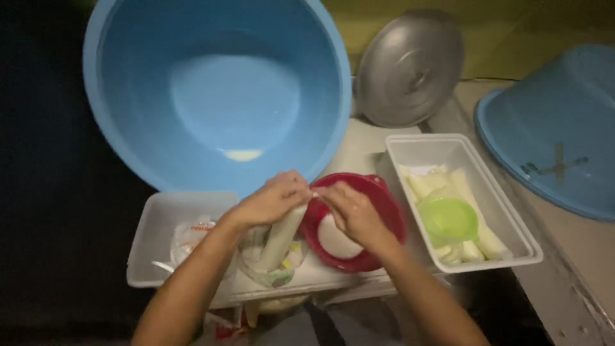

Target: Pouring a milk-like liquid mixture into small plastic bags using a funnel and tying them off for freezing.

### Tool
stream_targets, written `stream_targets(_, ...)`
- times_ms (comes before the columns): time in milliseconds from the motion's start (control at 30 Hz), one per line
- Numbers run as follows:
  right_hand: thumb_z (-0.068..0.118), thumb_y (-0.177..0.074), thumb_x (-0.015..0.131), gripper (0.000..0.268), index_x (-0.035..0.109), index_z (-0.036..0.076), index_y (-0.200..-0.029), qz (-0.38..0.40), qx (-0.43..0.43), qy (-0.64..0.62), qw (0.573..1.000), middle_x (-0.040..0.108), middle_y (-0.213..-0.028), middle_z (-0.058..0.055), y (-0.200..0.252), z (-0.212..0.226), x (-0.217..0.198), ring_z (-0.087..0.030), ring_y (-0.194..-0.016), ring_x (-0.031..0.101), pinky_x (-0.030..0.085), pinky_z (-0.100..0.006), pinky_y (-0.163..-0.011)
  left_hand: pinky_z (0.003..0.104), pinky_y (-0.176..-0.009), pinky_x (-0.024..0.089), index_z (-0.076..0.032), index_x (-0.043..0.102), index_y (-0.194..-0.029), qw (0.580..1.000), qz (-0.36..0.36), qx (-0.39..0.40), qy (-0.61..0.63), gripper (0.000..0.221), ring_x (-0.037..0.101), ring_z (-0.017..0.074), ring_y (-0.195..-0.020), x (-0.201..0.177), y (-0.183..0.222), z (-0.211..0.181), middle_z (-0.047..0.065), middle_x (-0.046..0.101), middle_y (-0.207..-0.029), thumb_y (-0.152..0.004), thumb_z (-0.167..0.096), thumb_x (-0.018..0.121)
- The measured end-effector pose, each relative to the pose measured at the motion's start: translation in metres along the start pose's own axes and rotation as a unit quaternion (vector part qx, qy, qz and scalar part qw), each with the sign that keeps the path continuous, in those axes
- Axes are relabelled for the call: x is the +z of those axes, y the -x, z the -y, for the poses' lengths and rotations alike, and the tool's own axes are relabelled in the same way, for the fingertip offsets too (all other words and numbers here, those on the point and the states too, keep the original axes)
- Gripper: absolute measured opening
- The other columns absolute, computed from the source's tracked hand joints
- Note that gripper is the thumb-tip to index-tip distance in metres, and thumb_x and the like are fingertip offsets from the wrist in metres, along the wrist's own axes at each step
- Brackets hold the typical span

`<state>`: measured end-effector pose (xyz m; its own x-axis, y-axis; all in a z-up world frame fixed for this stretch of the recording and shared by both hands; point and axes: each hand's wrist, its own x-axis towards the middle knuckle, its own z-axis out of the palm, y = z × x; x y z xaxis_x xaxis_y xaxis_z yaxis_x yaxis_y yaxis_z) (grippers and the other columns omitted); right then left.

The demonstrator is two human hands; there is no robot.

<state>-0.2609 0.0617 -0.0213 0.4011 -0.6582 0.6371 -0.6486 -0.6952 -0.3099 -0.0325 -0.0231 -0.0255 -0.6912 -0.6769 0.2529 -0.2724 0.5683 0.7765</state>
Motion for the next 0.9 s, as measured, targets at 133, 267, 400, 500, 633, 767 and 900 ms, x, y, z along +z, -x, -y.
stream_targets(133, -0.002, -0.091, 0.061, 0.025, 0.061, 0.003, -0.116, 0.041, -0.005, 0.023, 0.999, 0.059, -0.099, -0.016, -0.020, 0.014, -0.012, -0.036, -0.090, 0.064, 0.054, -0.044, -0.076, 0.035, -0.091, 0.049, -0.008, 0.076, -0.097, 1.000, 0.021, 0.004, 0.000, 0.028, 0.060, 0.0234, -0.105, -0.025, 0.012, -0.019, 0.007, 0.066, -0.104, -0.096, -0.035, 0.068)
stream_targets(267, -0.003, -0.088, 0.059, 0.021, 0.058, 0.000, -0.109, 0.099, -0.037, 0.029, 0.994, 0.057, -0.097, -0.018, -0.021, 0.011, -0.015, -0.038, -0.087, 0.062, 0.052, -0.045, -0.073, 0.033, -0.084, 0.050, -0.008, 0.076, -0.097, 0.998, 0.046, 0.015, 0.028, 0.024, 0.060, 0.0206, -0.103, -0.040, 0.021, -0.026, 0.004, 0.065, -0.106, -0.088, -0.030, 0.075)
stream_targets(400, -0.001, -0.089, 0.058, 0.019, 0.061, 0.001, -0.107, 0.133, 0.008, -0.027, 0.991, 0.061, -0.097, -0.017, -0.025, 0.025, -0.022, -0.037, -0.085, 0.065, 0.052, -0.045, -0.070, 0.033, -0.078, 0.053, -0.009, 0.079, -0.094, 0.998, 0.045, -0.018, 0.028, 0.022, 0.065, 0.0202, -0.096, -0.053, 0.027, -0.035, 0.004, 0.069, -0.101, -0.082, -0.028, 0.080)
stream_targets(500, 0.008, -0.097, 0.061, 0.007, 0.063, 0.001, -0.100, 0.148, 0.056, -0.068, 0.985, 0.061, -0.087, -0.016, -0.023, 0.026, -0.019, -0.034, -0.079, 0.065, 0.050, -0.044, -0.069, 0.035, -0.073, 0.053, -0.010, 0.080, -0.090, 0.996, 0.058, -0.008, -0.064, 0.020, 0.068, 0.0206, -0.090, -0.062, 0.027, -0.053, 0.003, 0.071, -0.100, -0.083, -0.028, 0.079)
stream_targets(633, 0.011, -0.100, 0.059, 0.012, 0.066, 0.002, -0.098, 0.138, 0.064, -0.156, 0.976, 0.065, -0.083, -0.009, -0.013, 0.030, -0.013, -0.023, -0.075, 0.067, 0.052, -0.035, -0.067, 0.039, -0.074, 0.054, -0.009, 0.080, -0.091, 0.991, 0.063, 0.032, -0.113, 0.018, 0.069, 0.0248, -0.089, -0.064, 0.027, -0.055, 0.006, 0.072, -0.098, -0.083, -0.026, 0.079)
stream_targets(767, 0.014, -0.108, 0.056, 0.018, 0.065, 0.001, -0.098, 0.103, 0.242, -0.501, 0.824, 0.059, -0.080, -0.002, 0.025, 0.014, 0.029, -0.010, -0.070, 0.051, 0.043, -0.026, -0.061, 0.043, -0.077, 0.054, -0.010, 0.080, -0.092, 0.970, 0.050, 0.037, -0.233, 0.017, 0.069, 0.0300, -0.088, -0.061, 0.025, -0.063, 0.008, 0.071, -0.095, -0.083, -0.024, 0.076)
stream_targets(900, 0.014, -0.110, 0.055, 0.012, 0.062, 0.005, -0.105, 0.026, 0.239, -0.828, 0.507, 0.057, -0.078, 0.001, 0.054, 0.011, 0.082, -0.007, -0.064, 0.050, 0.039, -0.022, -0.057, 0.046, -0.074, 0.055, -0.009, 0.079, -0.089, 0.957, -0.013, 0.050, -0.287, 0.013, 0.070, 0.0336, -0.082, -0.053, 0.021, -0.060, 0.012, 0.073, -0.089, -0.084, -0.018, 0.071)
